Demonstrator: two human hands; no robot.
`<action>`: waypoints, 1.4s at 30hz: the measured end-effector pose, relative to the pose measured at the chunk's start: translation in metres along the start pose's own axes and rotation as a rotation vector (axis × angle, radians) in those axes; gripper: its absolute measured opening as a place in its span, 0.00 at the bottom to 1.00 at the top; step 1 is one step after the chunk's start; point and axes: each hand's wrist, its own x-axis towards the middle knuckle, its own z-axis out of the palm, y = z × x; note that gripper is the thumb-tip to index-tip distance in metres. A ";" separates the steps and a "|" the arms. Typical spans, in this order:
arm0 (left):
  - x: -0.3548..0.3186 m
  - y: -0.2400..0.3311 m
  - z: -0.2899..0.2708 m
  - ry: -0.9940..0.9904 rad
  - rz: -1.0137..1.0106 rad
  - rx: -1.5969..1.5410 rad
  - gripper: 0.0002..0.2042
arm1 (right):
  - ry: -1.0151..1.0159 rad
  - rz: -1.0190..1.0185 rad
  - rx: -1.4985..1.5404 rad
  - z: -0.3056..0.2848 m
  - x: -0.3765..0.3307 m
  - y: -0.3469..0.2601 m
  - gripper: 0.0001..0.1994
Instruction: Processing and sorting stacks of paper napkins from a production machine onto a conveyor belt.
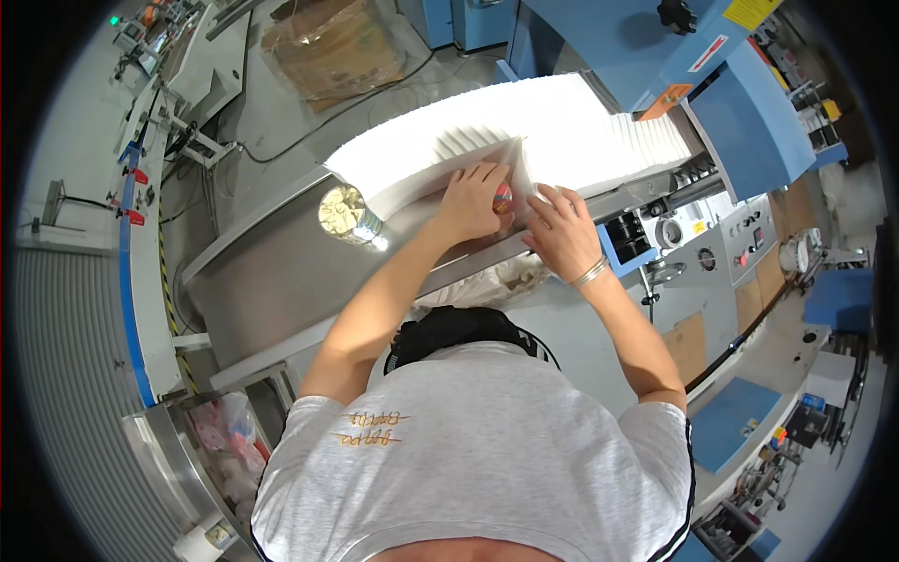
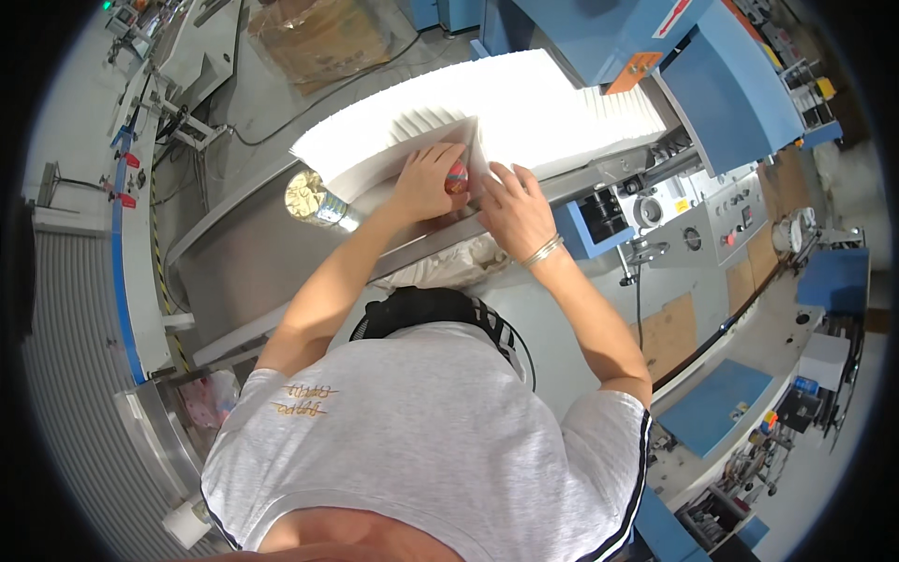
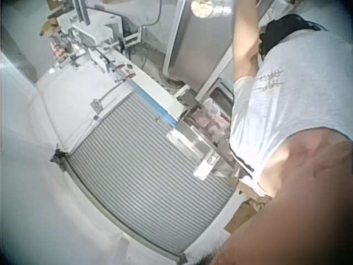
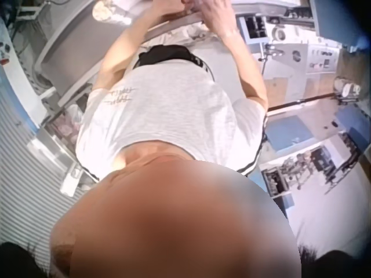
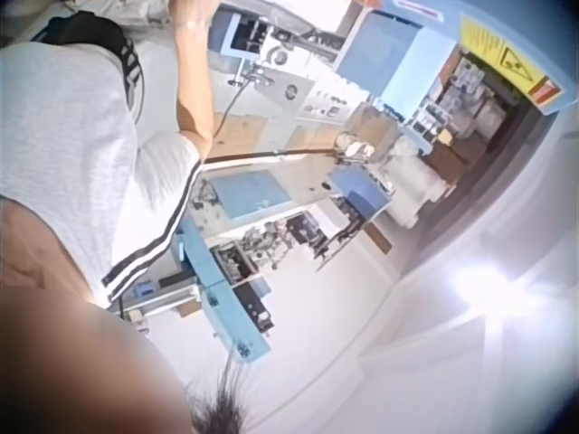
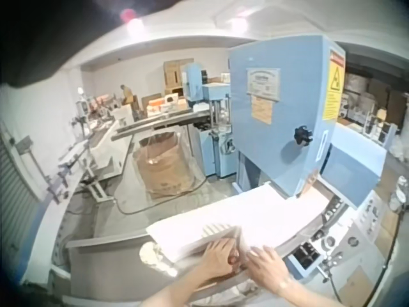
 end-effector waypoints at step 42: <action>-0.002 -0.015 -0.004 0.021 0.008 -0.031 0.32 | -0.075 0.373 0.589 0.027 -0.017 0.003 0.12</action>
